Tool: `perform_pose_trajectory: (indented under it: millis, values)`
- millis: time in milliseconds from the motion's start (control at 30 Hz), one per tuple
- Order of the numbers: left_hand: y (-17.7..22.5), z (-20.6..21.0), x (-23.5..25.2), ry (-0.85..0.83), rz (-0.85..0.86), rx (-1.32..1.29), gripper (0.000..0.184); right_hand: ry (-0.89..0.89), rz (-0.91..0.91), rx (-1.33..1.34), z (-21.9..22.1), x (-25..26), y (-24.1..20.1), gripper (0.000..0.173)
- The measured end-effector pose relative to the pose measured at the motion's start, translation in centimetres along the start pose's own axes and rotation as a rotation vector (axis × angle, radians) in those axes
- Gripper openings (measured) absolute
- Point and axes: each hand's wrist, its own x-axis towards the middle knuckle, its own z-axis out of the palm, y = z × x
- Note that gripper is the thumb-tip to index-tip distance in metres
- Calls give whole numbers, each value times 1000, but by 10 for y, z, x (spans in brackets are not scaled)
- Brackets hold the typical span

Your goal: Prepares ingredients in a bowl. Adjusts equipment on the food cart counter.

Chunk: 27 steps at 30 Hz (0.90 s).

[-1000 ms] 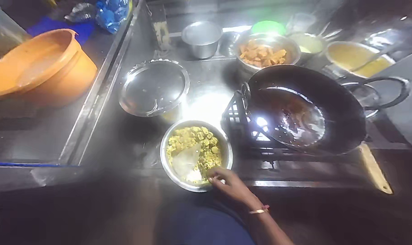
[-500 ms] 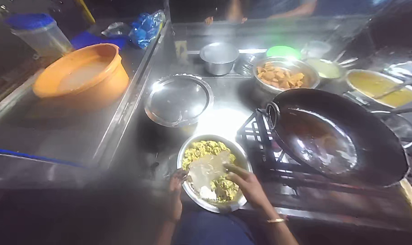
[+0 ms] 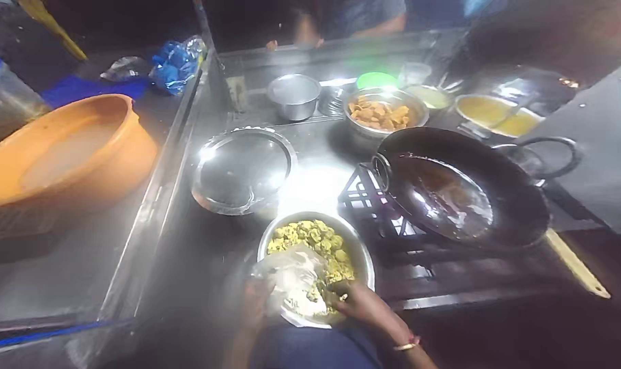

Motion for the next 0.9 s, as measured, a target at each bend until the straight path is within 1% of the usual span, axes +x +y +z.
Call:
perform_pose_trajectory:
  millis: [67, 133, 233, 300, 367, 400, 467, 533, 600, 667, 700, 733, 767, 800, 833, 867, 900]
  values:
    - [5, -8, 3, 90, -12, -73, 29, 84, 36, -29, -4, 7, 2, 43]
    - [7, -14, 7, 116, -10, -80, 32, 181, 79, -29, -16, 17, 0, 44]
    - [4, -18, 12, 106, -16, -54, 32, 358, 76, -96, -35, 44, -9, 46]
    - [2, -16, 14, 79, -19, -51, 34, 448, 63, -195, -46, 68, -12, 50]
    - [5, -9, 12, 69, -29, -53, 40, 523, 47, -292, -50, 97, -10, 48]
    - [7, -5, 10, 66, -32, -59, 42, 525, 50, -322, -51, 108, -12, 46]
    - [7, 1, 4, 62, -46, -93, 40, 464, 80, -341, -53, 118, -23, 43]
    - [5, 4, -1, 43, -76, -146, 38, 411, 107, -334, -53, 121, -25, 36]
    - [1, 4, -3, 31, -98, -167, 29, 368, 155, -352, -55, 119, -26, 33]
    - [-2, 3, 3, 42, -146, -151, 17, 343, 186, -303, -58, 114, -25, 36]
    - [-10, -1, 7, 54, -164, -135, 14, 353, 182, -252, -58, 114, -17, 41]
    - [-19, -7, 10, 47, -153, -124, 15, 381, 162, -159, -57, 114, -7, 45]
    - [-27, -11, 13, 33, -137, -129, 19, 413, 136, 7, -57, 111, 0, 47]
    - [-29, -10, 14, 40, -138, -145, 21, 452, 109, 244, -57, 105, 6, 44]
    - [-24, -4, 13, 68, -147, -151, 20, 482, 75, 524, -54, 97, 10, 37]
    - [-6, 9, 10, 129, -201, -126, 16, 517, 17, 843, -47, 87, 10, 27]
    - [4, 16, 11, 170, -240, -106, 15, 546, -44, 1163, -40, 79, 7, 22]
